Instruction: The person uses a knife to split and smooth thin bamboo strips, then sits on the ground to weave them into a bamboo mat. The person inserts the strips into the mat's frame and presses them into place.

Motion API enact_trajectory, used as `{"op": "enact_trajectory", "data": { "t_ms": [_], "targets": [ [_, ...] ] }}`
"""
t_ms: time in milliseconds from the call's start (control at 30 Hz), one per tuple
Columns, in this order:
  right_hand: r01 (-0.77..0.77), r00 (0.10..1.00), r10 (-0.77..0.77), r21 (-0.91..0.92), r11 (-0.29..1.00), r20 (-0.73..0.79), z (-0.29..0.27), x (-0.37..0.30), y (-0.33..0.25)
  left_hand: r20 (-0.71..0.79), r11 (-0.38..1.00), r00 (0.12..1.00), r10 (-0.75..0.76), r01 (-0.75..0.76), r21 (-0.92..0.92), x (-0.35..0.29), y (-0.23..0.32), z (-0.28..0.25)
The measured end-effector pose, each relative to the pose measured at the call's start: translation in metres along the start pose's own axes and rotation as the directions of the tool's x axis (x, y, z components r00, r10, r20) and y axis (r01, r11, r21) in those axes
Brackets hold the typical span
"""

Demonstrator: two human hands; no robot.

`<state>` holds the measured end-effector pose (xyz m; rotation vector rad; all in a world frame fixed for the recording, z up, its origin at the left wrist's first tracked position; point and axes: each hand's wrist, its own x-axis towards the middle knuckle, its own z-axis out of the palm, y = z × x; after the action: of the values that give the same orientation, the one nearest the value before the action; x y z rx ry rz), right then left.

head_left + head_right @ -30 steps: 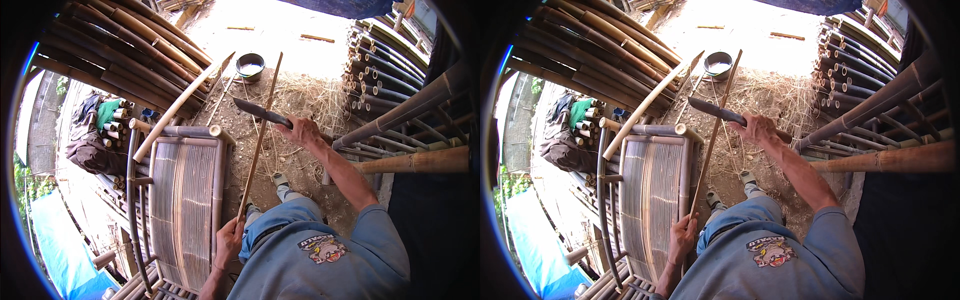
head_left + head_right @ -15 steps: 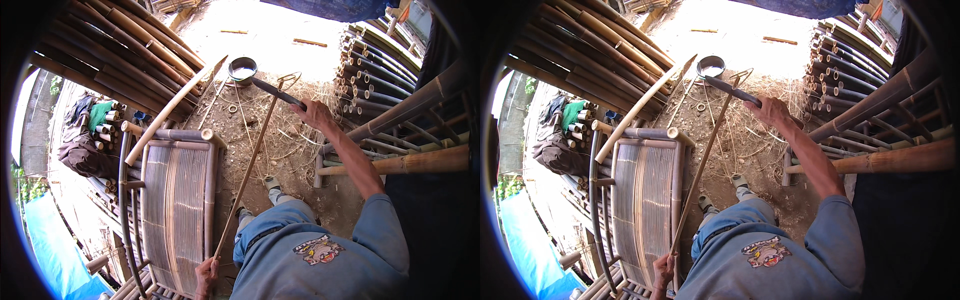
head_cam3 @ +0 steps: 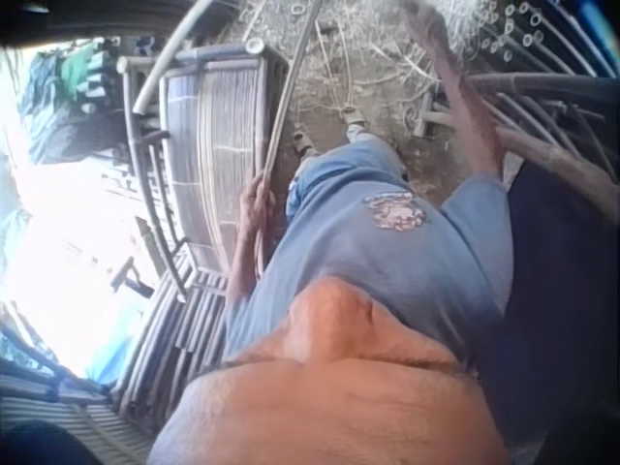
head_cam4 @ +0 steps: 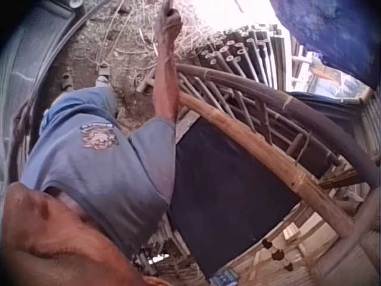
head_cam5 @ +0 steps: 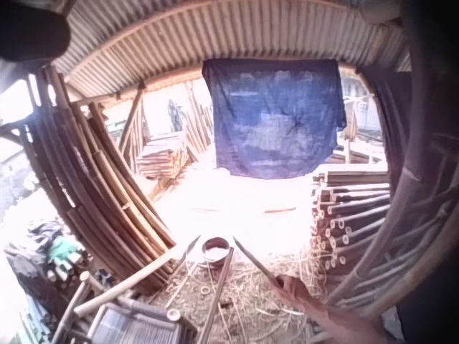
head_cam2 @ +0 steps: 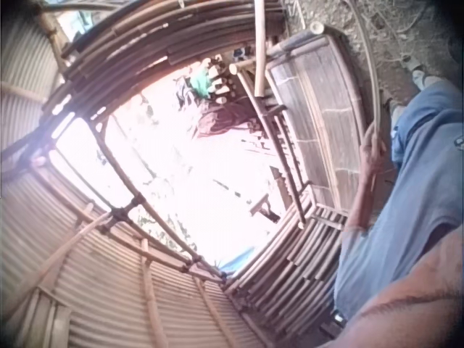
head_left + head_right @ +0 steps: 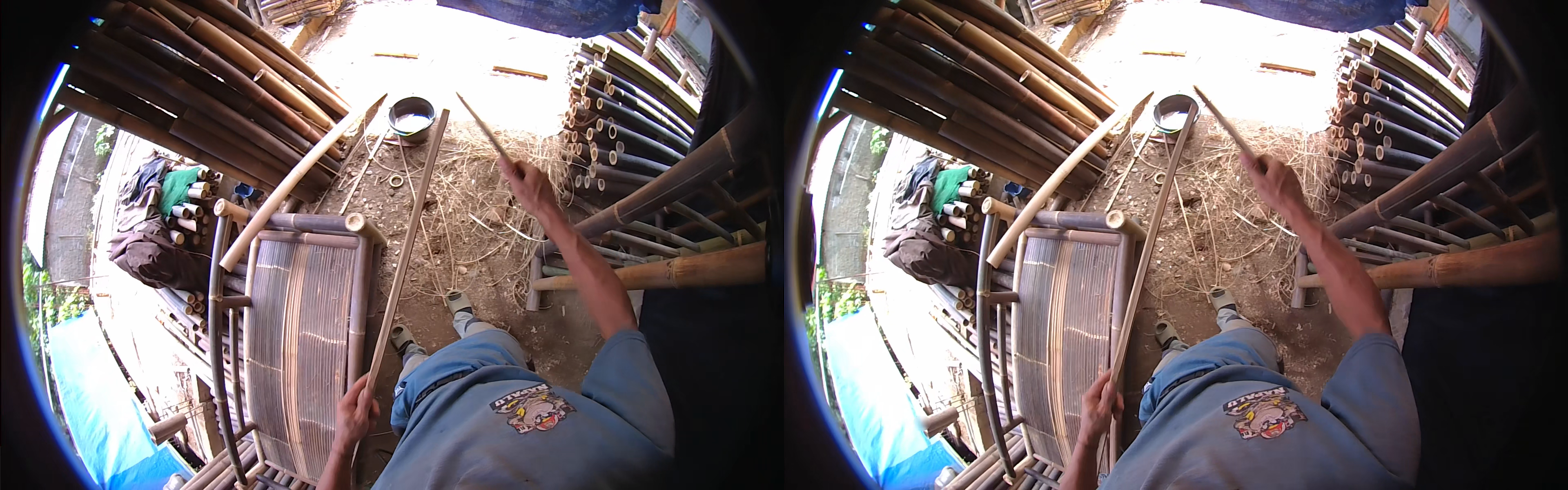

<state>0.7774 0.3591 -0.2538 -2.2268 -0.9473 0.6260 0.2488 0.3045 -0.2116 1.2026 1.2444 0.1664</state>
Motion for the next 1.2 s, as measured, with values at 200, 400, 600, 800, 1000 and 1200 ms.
{"op": "enact_trajectory", "data": {
  "t_ms": [200,400,600,800,1000,1200],
  "targets": [
    [0.535,0.842,-0.521,-0.095,0.839,0.140,0.094,-0.109,-0.068,0.124,0.962,0.990,0.064,-0.028,-0.273,0.104,0.112,0.047],
    [0.642,0.766,-0.640,-0.087,0.761,0.055,0.107,-0.129,-0.077,0.090,0.960,0.992,0.088,-0.060,-0.275,0.114,0.140,0.068],
    [0.388,0.922,-0.378,-0.154,0.909,0.089,0.090,-0.081,-0.058,0.079,0.965,0.992,0.098,-0.076,-0.249,0.083,0.128,0.077],
    [0.377,0.925,-0.377,-0.205,0.904,0.037,0.064,-0.047,-0.037,0.095,0.960,0.993,0.068,-0.040,-0.276,0.043,0.097,0.072],
    [0.327,0.940,-0.342,-0.275,0.904,-0.006,0.029,-0.009,-0.014,0.101,0.994,0.995,0.019,-0.007,-0.112,-0.012,0.062,0.044],
    [0.242,0.959,-0.276,-0.317,0.917,-0.065,-0.018,0.025,0.003,0.088,0.997,0.996,0.008,-0.001,-0.080,-0.062,0.024,0.011]
  ]
}}
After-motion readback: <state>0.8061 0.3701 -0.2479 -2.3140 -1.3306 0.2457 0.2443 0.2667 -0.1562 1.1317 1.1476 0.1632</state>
